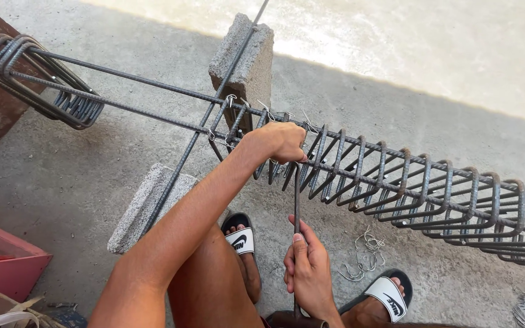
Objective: Tying steel rebar stirrups to longitudinal bars using wire and a manual hook tool
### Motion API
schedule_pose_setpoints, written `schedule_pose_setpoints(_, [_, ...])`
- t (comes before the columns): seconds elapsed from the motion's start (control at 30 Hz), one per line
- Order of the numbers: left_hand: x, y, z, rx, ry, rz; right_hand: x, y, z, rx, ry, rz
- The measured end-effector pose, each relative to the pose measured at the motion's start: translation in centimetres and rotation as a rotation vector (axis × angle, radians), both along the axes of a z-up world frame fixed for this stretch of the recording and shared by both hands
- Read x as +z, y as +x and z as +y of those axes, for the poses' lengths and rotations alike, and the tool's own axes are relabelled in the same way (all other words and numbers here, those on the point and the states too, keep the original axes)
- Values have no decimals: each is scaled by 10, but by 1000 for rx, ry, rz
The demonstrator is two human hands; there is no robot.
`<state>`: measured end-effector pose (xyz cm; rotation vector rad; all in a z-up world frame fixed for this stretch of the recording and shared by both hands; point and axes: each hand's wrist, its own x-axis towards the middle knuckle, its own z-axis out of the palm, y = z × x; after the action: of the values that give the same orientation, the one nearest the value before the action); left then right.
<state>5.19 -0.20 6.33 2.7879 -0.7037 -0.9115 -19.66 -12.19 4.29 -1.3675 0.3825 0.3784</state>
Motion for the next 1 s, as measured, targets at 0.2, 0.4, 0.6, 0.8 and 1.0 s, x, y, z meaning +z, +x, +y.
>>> schedule_pose_setpoints(0.2, [3,-3,0,14,-5,16,-4,1,1,29,-4,-42])
schedule_pose_setpoints(0.4, [8,-6,-1,67,-4,23,4,6,-2,140,41,-80])
schedule_pose_setpoints(0.6, [15,-12,-2,115,-26,26,6,13,-33,555,56,52])
schedule_pose_setpoints(0.8, [20,-16,-1,145,-30,43,26,10,-35,579,-24,121])
schedule_pose_setpoints(1.0, [16,-13,-2,155,-18,54,49,-9,-22,680,-633,95])
